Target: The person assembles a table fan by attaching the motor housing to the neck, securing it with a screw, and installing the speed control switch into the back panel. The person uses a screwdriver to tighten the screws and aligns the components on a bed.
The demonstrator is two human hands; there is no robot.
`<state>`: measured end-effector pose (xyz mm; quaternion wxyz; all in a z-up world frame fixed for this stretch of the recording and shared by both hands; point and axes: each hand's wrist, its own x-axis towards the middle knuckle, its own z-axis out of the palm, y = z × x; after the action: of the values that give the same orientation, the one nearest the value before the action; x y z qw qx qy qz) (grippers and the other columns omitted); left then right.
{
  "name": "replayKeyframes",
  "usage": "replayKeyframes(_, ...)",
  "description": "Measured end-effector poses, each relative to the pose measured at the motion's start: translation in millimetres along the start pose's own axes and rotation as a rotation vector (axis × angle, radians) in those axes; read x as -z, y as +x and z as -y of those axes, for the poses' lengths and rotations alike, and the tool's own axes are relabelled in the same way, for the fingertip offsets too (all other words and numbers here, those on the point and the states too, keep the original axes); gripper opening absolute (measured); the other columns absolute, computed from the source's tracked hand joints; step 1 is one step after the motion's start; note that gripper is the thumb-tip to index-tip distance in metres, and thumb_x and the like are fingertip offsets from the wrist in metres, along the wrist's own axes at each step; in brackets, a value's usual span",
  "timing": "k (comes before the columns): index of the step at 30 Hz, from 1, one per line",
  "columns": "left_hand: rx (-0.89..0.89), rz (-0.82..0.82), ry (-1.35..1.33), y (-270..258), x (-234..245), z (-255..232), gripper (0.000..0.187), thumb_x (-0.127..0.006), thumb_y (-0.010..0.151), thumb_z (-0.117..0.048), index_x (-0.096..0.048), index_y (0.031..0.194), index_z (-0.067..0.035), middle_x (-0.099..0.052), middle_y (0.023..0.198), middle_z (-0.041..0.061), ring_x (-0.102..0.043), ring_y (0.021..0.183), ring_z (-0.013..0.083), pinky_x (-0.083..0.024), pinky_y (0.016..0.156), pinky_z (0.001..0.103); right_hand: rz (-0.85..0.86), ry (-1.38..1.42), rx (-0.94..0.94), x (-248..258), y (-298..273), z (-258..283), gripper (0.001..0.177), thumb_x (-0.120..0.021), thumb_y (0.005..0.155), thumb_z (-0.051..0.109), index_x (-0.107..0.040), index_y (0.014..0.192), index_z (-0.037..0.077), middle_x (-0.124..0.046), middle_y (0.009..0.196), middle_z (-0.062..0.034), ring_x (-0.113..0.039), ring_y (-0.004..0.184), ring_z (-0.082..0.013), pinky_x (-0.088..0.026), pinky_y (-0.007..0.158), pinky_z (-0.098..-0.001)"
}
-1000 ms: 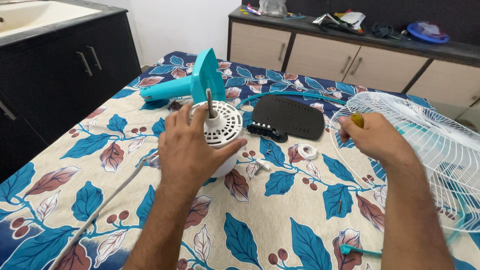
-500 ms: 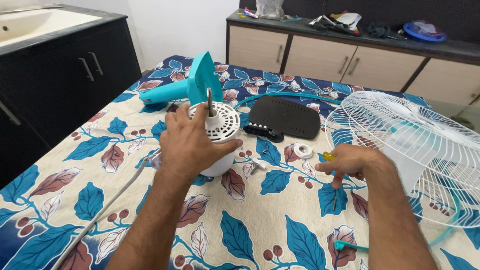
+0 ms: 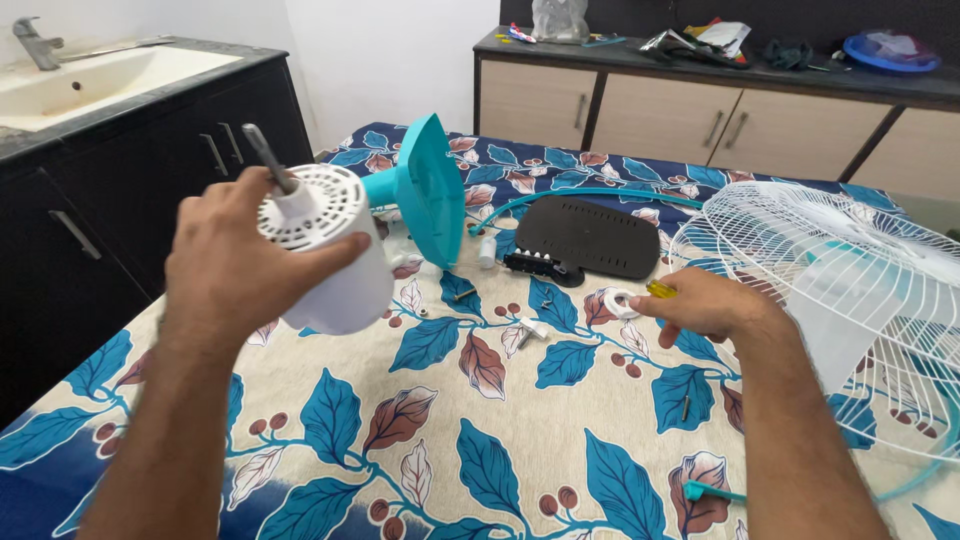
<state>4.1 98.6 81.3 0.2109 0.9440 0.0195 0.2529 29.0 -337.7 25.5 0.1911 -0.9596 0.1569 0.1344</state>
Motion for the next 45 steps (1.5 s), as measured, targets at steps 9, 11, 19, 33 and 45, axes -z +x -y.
replayKeyframes(9,0.06,-0.001,-0.052,-10.7,7.3,19.8,0.092,-0.084,0.07,-0.065,-0.063,0.135,-0.004,-0.063,0.113,0.025,-0.058,0.11,0.0386,-0.059,0.071,0.057,-0.005,0.022,0.08,-12.2,10.5,7.4,0.051,-0.065,0.091,0.052,-0.076,0.119,0.012,-0.083,0.087,-0.0112,-0.069,0.071,-0.0205,-0.048,0.061,-0.0411)
replayKeyframes(11,0.042,0.018,-0.036,-11.3,0.2,14.1,0.092,-0.085,0.067,-0.065,-0.064,0.133,-0.005,-0.063,0.114,0.024,-0.058,0.111,0.0373,-0.059,0.073,0.057,-0.023,-0.045,0.171,-19.2,18.4,15.5,0.049,-0.069,0.09,0.052,-0.077,0.117,0.012,-0.084,0.087,-0.0107,-0.074,0.077,-0.0176,-0.051,0.068,-0.0377)
replayKeyframes(19,-0.133,0.193,-0.12,-26.9,-38.6,-40.8,0.095,-0.09,0.055,-0.064,-0.067,0.13,-0.012,-0.065,0.115,0.02,-0.058,0.112,0.0346,-0.055,0.088,0.052,-0.232,0.022,0.304,-44.3,20.8,43.2,0.037,-0.07,0.092,0.039,-0.076,0.116,0.012,-0.08,0.09,-0.0088,-0.08,0.088,-0.0256,-0.058,0.083,-0.0413)
replayKeyframes(33,-0.149,0.364,-0.078,-17.6,-54.3,-62.6,0.102,-0.082,0.064,-0.069,-0.054,0.142,-0.01,-0.059,0.121,0.023,-0.053,0.118,0.0392,-0.053,0.088,0.052,-0.251,-0.185,0.577,-39.1,143.9,89.1,0.026,-0.071,0.087,0.021,-0.076,0.112,0.017,-0.078,0.106,-0.0114,-0.075,0.1,-0.0291,-0.056,0.092,-0.0428)
replayKeyframes(45,-0.109,0.372,-0.032,-20.3,-57.3,-65.2,0.111,-0.082,0.062,-0.073,-0.05,0.15,-0.013,-0.055,0.127,0.024,-0.05,0.126,0.0384,-0.05,0.094,0.054,-0.563,0.185,0.329,-15.4,203.4,45.1,0.027,-0.071,0.092,0.03,-0.074,0.105,0.006,-0.076,0.101,-0.0184,-0.072,0.097,-0.0347,-0.054,0.087,-0.0455)
